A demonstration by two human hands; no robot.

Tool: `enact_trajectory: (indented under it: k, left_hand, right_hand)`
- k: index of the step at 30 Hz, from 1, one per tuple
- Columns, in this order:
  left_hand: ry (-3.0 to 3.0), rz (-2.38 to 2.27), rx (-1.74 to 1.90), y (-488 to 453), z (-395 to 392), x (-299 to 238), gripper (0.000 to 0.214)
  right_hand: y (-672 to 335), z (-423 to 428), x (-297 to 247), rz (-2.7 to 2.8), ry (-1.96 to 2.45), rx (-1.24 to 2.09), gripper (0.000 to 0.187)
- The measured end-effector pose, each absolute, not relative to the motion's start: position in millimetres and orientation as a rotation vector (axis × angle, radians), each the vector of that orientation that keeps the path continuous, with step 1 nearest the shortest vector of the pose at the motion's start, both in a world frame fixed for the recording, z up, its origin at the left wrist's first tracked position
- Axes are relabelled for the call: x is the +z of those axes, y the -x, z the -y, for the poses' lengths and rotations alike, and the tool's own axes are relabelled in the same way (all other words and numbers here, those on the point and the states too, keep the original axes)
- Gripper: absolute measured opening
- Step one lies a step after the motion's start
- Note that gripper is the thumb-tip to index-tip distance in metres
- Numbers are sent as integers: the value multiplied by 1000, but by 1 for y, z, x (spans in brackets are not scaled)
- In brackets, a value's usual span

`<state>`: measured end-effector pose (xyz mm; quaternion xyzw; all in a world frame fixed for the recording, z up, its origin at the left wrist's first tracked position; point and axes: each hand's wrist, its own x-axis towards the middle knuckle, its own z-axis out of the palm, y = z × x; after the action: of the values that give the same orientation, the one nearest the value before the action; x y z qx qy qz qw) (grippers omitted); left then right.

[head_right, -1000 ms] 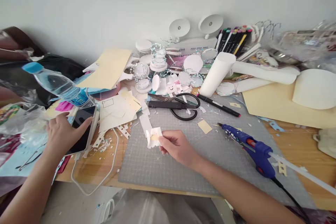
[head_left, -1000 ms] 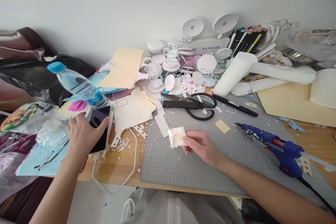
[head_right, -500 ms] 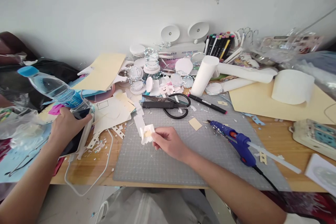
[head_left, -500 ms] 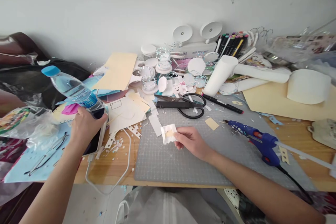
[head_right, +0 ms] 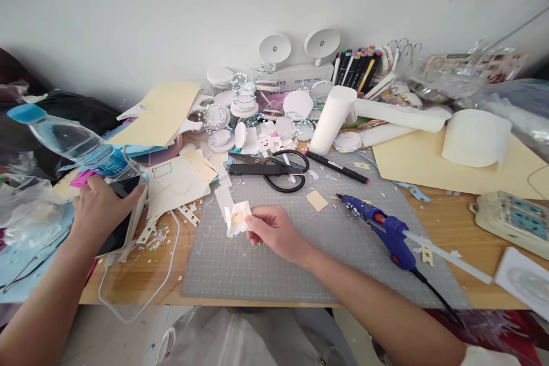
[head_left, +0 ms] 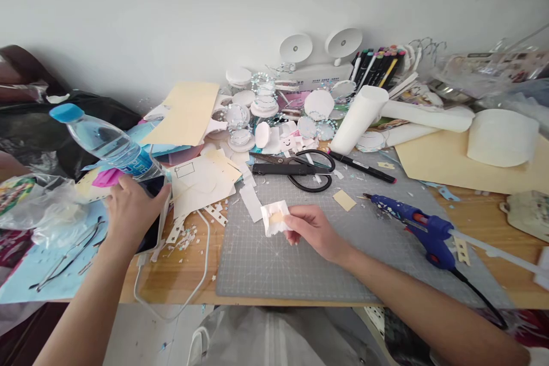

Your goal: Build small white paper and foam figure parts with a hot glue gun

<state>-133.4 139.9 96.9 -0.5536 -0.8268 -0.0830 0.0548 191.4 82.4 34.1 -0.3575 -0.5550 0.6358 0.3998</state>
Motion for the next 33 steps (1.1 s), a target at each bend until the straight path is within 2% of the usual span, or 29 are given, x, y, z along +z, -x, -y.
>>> enact_trajectory:
  k: [2,4,6,7,9,11,16,22,33]
  left_hand:
    - [1693,2396,-363,120,-132,99,78]
    - [1947,2168,-681,97,-124,102,59]
    - [2501,2083,-1007,70,-119,104,40]
    - [2865,2080,-1054,56,-118,103,35]
    - [3382,1955,-1173,31,-117,97,35]
    - [3582,1816,-1204,14,-118,87,29]
    - [3638,1758,-1357,8,-117,66,32]
    - [3758,1647,-1338,15,-112,60,33]
    - [3754,1463,-1392,11,-110,54,35]
  right_hand:
    - [-192,-82,35,1408,876,1614,44]
    - [-192,-81,37,1414,851,1611,43]
    - [-192,-80,38,1422,838,1595,42]
    - [-192,-80,39,1429,836,1584,41]
    - [-191,-80,39,1448,840,1560,39]
    - [-191,-80,39,1476,850,1537,37]
    - [-192,-82,39,1562,898,1460,29]
    - [-193,-84,40,1557,940,1342,6]
    - [-189,-78,37,1590,898,1274,19]
